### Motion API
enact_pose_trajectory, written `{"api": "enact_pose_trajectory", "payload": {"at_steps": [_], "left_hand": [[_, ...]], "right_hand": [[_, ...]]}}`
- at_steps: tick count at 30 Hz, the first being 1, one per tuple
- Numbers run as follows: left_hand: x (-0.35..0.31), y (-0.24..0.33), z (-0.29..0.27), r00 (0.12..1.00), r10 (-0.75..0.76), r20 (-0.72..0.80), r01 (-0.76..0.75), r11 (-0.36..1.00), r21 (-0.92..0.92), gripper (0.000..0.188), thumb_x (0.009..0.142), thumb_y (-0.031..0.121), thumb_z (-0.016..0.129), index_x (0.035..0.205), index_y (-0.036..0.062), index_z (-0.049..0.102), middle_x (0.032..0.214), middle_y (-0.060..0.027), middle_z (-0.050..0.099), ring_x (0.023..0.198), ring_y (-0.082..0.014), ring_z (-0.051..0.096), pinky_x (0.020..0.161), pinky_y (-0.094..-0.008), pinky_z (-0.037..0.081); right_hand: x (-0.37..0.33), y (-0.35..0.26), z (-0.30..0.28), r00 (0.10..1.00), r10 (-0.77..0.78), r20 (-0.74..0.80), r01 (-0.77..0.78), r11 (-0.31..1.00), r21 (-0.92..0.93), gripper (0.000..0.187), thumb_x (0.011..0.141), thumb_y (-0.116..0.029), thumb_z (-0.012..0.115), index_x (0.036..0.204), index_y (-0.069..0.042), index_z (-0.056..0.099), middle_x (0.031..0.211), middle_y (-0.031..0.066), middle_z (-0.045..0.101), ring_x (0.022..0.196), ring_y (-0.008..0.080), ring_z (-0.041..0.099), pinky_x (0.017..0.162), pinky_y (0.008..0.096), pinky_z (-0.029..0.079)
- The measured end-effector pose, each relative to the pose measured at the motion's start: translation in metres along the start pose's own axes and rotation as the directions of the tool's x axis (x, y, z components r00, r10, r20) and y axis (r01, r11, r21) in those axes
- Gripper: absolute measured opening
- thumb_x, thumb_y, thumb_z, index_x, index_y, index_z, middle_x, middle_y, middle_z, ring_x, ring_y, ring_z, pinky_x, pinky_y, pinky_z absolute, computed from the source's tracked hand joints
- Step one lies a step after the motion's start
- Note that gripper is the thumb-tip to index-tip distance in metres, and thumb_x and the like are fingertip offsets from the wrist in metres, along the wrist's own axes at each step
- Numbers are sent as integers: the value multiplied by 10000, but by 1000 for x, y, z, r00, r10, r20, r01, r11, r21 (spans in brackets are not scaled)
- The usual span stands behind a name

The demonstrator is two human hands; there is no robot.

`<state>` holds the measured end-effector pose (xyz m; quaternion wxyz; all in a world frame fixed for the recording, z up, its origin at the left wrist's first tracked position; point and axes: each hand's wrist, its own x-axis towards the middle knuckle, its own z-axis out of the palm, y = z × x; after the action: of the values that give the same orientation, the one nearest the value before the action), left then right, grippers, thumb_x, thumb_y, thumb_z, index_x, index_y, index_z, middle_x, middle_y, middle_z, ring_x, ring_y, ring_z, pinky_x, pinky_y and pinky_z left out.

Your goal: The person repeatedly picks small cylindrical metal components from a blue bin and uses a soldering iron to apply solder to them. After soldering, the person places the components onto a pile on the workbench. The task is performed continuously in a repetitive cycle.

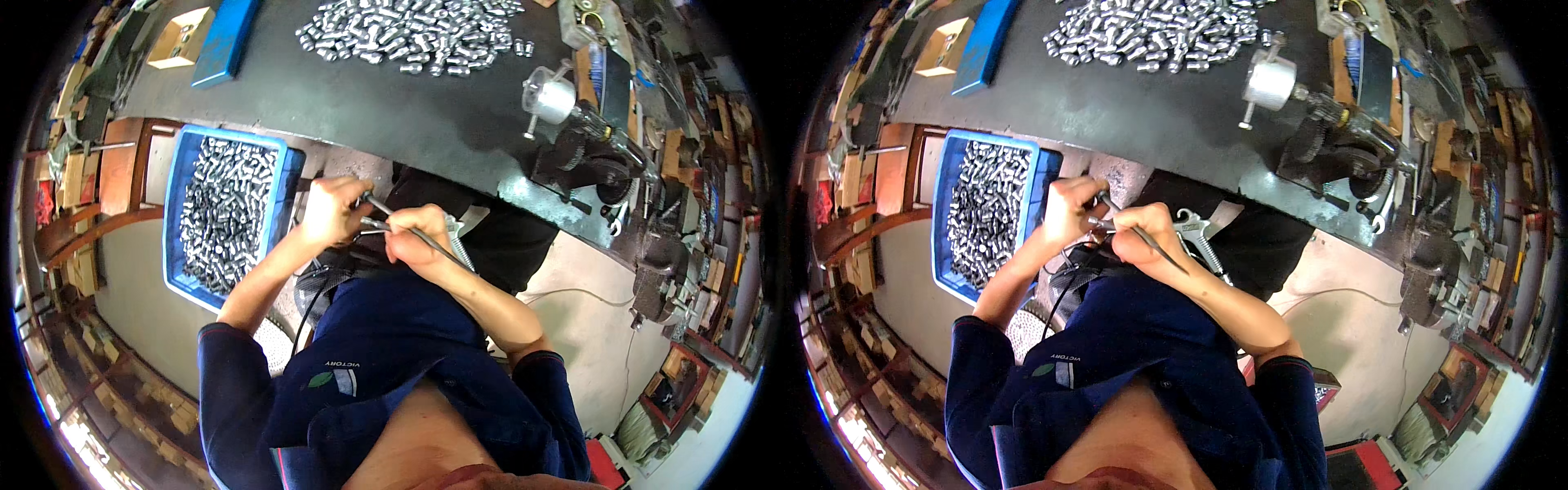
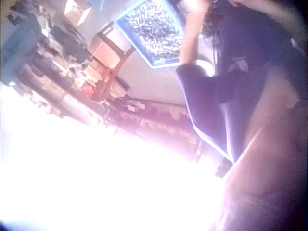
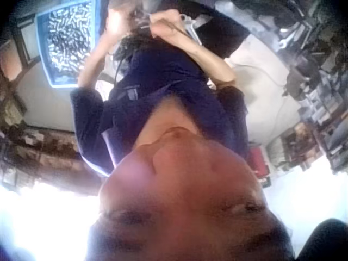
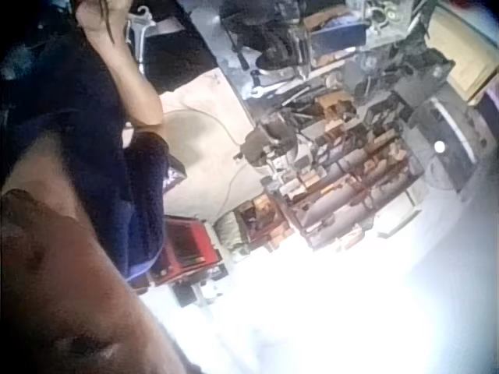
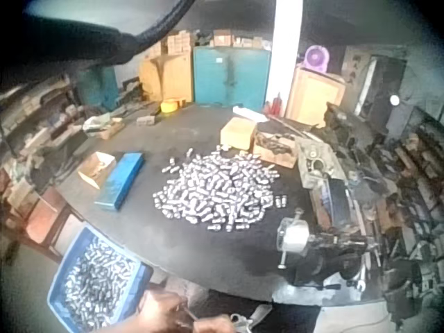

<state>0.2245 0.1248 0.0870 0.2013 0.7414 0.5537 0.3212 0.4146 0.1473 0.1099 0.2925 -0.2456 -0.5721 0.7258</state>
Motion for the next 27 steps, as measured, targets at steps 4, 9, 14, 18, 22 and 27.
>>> {"api": "enact_pose_trajectory", "payload": {"at_steps": [4,9,14,18,22,27], "left_hand": [[-2,2,20,999,52,-6,-52,999,-13,400,473,41,728,863,32,640,684,-118,607,622,-301,613,574,-359,491],[-2,-23,-1,992,-91,-84,101,988,121,250,581,78,689,829,61,664,594,-104,580,535,-266,583,516,-348,472],[31,-9,-46,934,-214,-286,239,969,55,212,644,76,654,847,19,671,639,-112,614,494,-158,553,478,-284,434],[39,5,-49,940,-144,-308,147,989,-14,164,658,44,680,819,15,659,616,-36,591,483,-62,469,468,-220,387],[38,12,-45,950,-156,-270,145,988,-60,197,647,22,674,844,9,658,647,-38,603,493,-65,471,466,-220,383],[39,16,-42,971,-16,-238,24,999,31,237,602,20,678,837,20,642,617,-52,557,490,-135,492,455,-261,386]], "right_hand": [[9,25,-6,1000,27,-5,-27,982,-186,226,700,-148,532,511,-42,468,480,6,482,487,64,469,451,242,325],[-18,-4,-14,992,-94,-85,84,990,-117,236,659,-75,555,512,-33,376,473,54,376,428,114,411,417,281,290],[-43,-47,-21,941,-305,-146,254,922,-292,243,559,58,504,512,-47,290,461,62,291,366,199,321,387,305,205],[-32,-65,-7,881,-473,-17,452,851,-265,249,537,141,413,498,-35,241,436,79,383,342,167,434,338,251,320],[-25,-71,-4,843,-534,63,535,822,-193,216,523,77,450,504,-41,269,438,74,391,353,182,439,348,260,342],[-21,-66,-5,840,-535,88,538,803,-257,219,502,45,467,498,-38,264,441,81,391,361,183,443,359,259,344]]}}
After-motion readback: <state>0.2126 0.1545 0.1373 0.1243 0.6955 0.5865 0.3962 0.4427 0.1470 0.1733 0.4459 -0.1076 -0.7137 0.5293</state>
